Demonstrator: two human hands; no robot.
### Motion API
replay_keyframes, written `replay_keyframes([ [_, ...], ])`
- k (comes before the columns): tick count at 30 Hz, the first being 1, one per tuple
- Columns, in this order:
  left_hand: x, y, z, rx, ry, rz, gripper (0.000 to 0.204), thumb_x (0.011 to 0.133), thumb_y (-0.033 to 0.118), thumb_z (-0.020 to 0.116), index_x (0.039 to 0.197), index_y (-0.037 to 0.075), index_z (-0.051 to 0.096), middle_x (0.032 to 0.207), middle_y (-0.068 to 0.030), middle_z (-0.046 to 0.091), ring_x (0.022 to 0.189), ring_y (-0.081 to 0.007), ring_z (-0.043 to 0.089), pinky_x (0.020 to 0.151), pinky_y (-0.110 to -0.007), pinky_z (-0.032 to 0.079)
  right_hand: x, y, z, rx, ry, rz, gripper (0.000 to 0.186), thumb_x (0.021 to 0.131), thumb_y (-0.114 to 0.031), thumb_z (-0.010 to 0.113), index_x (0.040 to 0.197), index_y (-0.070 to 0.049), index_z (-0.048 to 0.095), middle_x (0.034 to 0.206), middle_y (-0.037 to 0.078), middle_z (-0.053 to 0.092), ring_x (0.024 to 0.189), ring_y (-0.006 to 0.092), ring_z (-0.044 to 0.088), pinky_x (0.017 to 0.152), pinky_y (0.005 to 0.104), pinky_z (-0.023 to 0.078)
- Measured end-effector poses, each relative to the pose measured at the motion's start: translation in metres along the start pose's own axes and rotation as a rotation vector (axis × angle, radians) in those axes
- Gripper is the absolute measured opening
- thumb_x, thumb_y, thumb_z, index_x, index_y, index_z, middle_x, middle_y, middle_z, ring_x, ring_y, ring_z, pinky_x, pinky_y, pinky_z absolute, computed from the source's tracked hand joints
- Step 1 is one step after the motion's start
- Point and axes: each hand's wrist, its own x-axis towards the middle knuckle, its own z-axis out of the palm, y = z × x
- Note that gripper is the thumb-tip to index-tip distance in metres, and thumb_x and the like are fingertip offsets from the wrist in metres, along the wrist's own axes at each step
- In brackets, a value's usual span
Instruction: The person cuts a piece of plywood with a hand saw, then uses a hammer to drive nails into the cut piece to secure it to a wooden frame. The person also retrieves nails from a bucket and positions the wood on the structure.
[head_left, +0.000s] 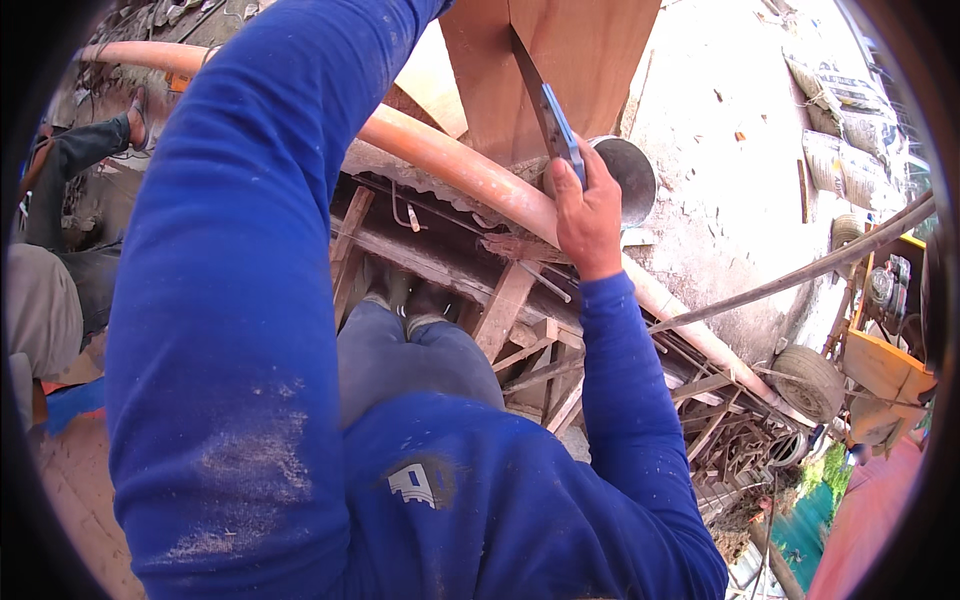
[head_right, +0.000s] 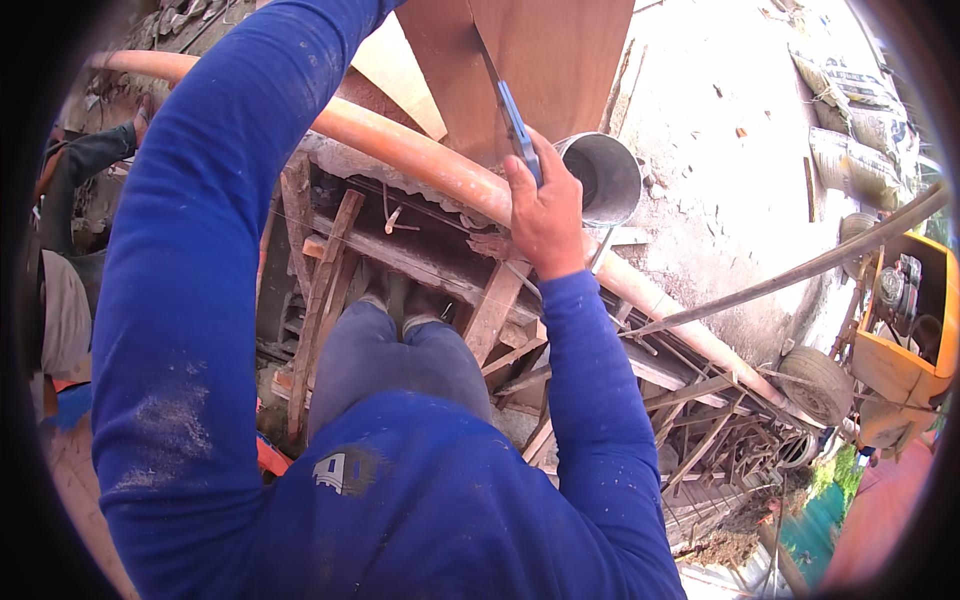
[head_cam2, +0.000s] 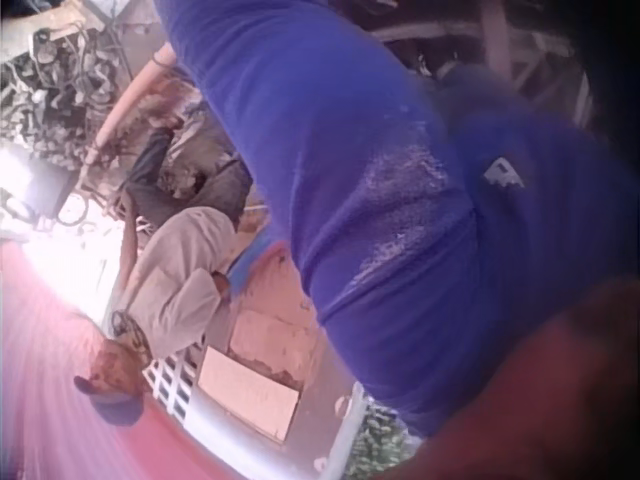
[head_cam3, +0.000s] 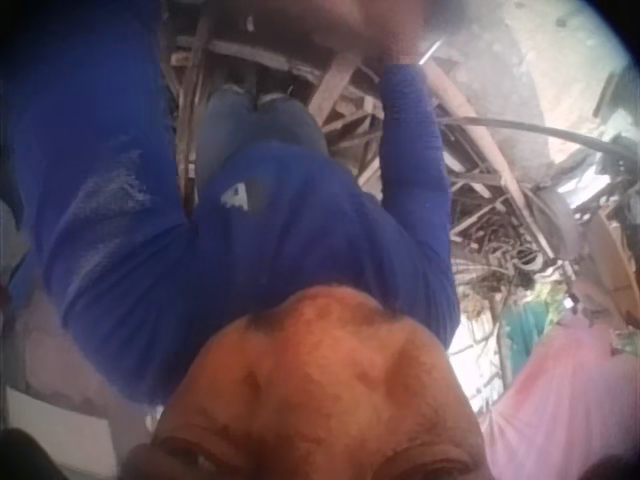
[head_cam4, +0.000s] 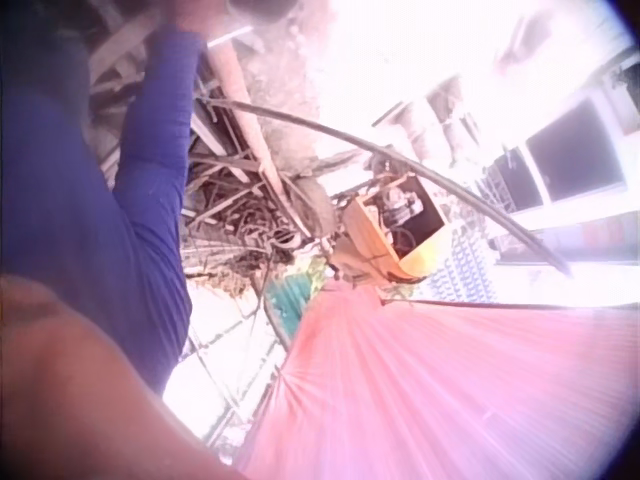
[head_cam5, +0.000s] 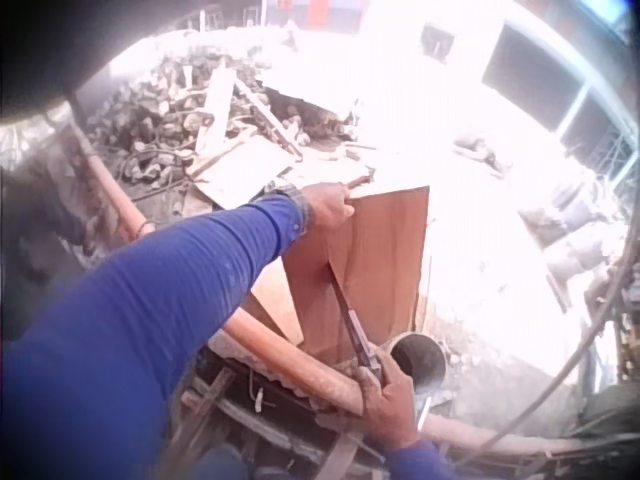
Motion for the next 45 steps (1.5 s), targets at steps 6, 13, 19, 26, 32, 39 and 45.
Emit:
replay_keyframes([
  [6,0.004,-0.014,0.005,0.013,0.067,-0.016,0.035,0.094,0.026,0.062,0.110,0.001,0.078,0.109,-0.0269,0.077,0.107,-0.0398,0.074,0.096,-0.048,0.057,-0.158,-0.030,-0.090,0.069,-0.088,0.353,0.054,0.107,-0.033,0.064,0.146,0.004,0.059,0.117,0.013,0.073,0.101,0.0183,0.066,0.093,0.0340,0.052],
  [13,-0.011,0.007,0.008,0.016,0.036,-0.006,0.037,0.095,0.025,0.061,0.118,0.000,0.076,0.113,-0.0260,0.076,0.109,-0.0394,0.074,0.096,-0.048,0.057,0.005,0.011,0.006,0.046,-0.004,0.026,0.036,0.104,-0.022,0.068,0.131,0.003,0.068,0.091,0.015,0.072,0.080,0.0174,0.065,0.077,0.0338,0.053],
  [19,-0.018,0.029,-0.003,0.004,-0.004,0.015,0.035,0.095,0.024,0.060,0.113,-0.001,0.077,0.110,-0.0263,0.077,0.109,-0.0408,0.074,0.096,-0.048,0.058,-0.010,-0.007,-0.008,-0.011,0.040,-0.051,0.039,0.104,-0.023,0.067,0.135,0.000,0.067,0.097,0.019,0.074,0.086,0.0273,0.072,0.083,0.0373,0.055],
  [26,-0.011,0.018,-0.011,0.031,-0.025,-0.002,0.034,0.094,0.023,0.060,0.105,-0.004,0.078,0.107,-0.0293,0.076,0.108,-0.0411,0.074,0.097,-0.049,0.057,-0.171,-0.042,-0.085,0.041,-0.056,0.243,0.046,0.107,-0.022,0.060,0.146,0.003,0.059,0.121,0.018,0.076,0.108,0.0204,0.070,0.099,0.0349,0.052],
  [32,-0.037,0.070,-0.004,-0.009,0.003,0.026,0.034,0.096,0.025,0.061,0.109,-0.002,0.077,0.116,-0.0289,0.074,0.118,-0.0413,0.070,0.103,-0.049,0.055,0.042,-0.003,0.018,-0.046,0.057,0.041,0.034,0.103,-0.024,0.066,0.128,0.000,0.070,0.095,0.023,0.074,0.083,0.0392,0.071,0.083,0.0414,0.055],
  [39,-0.034,0.045,-0.008,0.005,0.015,-0.050,0.036,0.099,0.030,0.063,0.120,0.003,0.073,0.125,-0.0233,0.074,0.121,-0.0389,0.069,0.104,-0.048,0.054,-0.039,-0.012,-0.019,-0.070,-0.009,0.033,0.043,0.102,-0.021,0.066,0.138,0.002,0.064,0.105,0.022,0.074,0.095,0.0339,0.073,0.089,0.0414,0.054],
  [45,-0.046,0.054,-0.021,0.031,-0.019,-0.119,0.041,0.101,0.028,0.055,0.132,0.007,0.071,0.128,-0.0178,0.075,0.120,-0.0379,0.070,0.105,-0.047,0.053,-0.164,-0.026,-0.076,0.196,-0.040,0.216,0.064,0.108,-0.045,0.066,0.150,0.002,0.057,0.072,-0.007,0.052,0.057,0.0000,0.042,0.051,0.0195,0.032],
])
